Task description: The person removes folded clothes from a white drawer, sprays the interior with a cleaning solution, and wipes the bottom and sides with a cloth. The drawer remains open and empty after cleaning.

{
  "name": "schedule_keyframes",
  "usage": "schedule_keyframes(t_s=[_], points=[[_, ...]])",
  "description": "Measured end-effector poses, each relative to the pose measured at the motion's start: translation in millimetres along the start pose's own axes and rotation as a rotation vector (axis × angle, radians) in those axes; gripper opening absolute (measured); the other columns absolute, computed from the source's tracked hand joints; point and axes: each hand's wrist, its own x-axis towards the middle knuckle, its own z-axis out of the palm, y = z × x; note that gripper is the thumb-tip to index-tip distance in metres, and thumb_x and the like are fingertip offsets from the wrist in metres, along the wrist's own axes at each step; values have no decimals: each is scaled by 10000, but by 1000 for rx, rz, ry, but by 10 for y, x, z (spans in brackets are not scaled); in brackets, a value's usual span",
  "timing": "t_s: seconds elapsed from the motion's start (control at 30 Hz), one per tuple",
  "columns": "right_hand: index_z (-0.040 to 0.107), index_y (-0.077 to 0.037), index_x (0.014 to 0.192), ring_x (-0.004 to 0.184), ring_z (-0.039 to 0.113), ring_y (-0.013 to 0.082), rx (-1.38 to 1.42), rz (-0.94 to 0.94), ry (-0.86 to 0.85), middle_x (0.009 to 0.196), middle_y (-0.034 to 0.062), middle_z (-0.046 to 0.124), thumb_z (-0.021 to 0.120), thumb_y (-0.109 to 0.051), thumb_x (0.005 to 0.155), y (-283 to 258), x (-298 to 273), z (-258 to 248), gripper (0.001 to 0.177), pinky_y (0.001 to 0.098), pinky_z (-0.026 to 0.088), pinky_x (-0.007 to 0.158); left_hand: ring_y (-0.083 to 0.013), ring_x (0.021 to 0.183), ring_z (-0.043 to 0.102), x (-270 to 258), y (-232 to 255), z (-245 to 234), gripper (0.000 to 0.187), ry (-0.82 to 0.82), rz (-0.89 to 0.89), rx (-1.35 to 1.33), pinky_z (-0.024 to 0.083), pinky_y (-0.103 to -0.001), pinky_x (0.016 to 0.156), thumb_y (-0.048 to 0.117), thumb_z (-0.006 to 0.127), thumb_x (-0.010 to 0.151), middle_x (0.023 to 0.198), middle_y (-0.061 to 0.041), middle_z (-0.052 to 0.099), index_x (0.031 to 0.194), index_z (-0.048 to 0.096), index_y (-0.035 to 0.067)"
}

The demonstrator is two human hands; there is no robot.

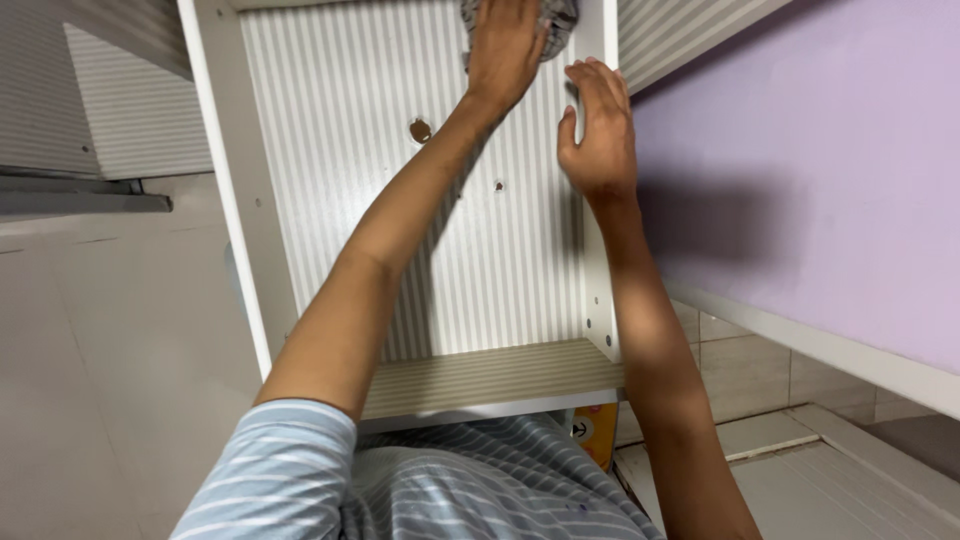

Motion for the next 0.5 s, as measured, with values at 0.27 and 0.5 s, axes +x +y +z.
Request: schedule_keyframes(t_s=[0.27, 0.5], points=[[618, 48, 1336, 1424, 491, 387, 24, -16, 25, 1388, 227, 631, 569, 58, 927, 88, -51, -7, 413, 498, 342, 1244, -371, 1254, 565, -125, 182, -162, 404, -130, 291, -179, 343, -518, 1106, 131, 652, 969, 1293, -206, 637, 1347, 583, 8], [629, 35, 1341, 1427, 484, 375, 13, 22, 10, 1408, 222, 622, 571, 60, 922, 237, -15, -87, 423, 499, 328, 1239, -378, 1236, 557, -1662, 1081, -751, 397, -338, 553, -310, 328, -561, 1113, 180, 685, 951, 1256, -213, 649, 1285, 615, -22]])
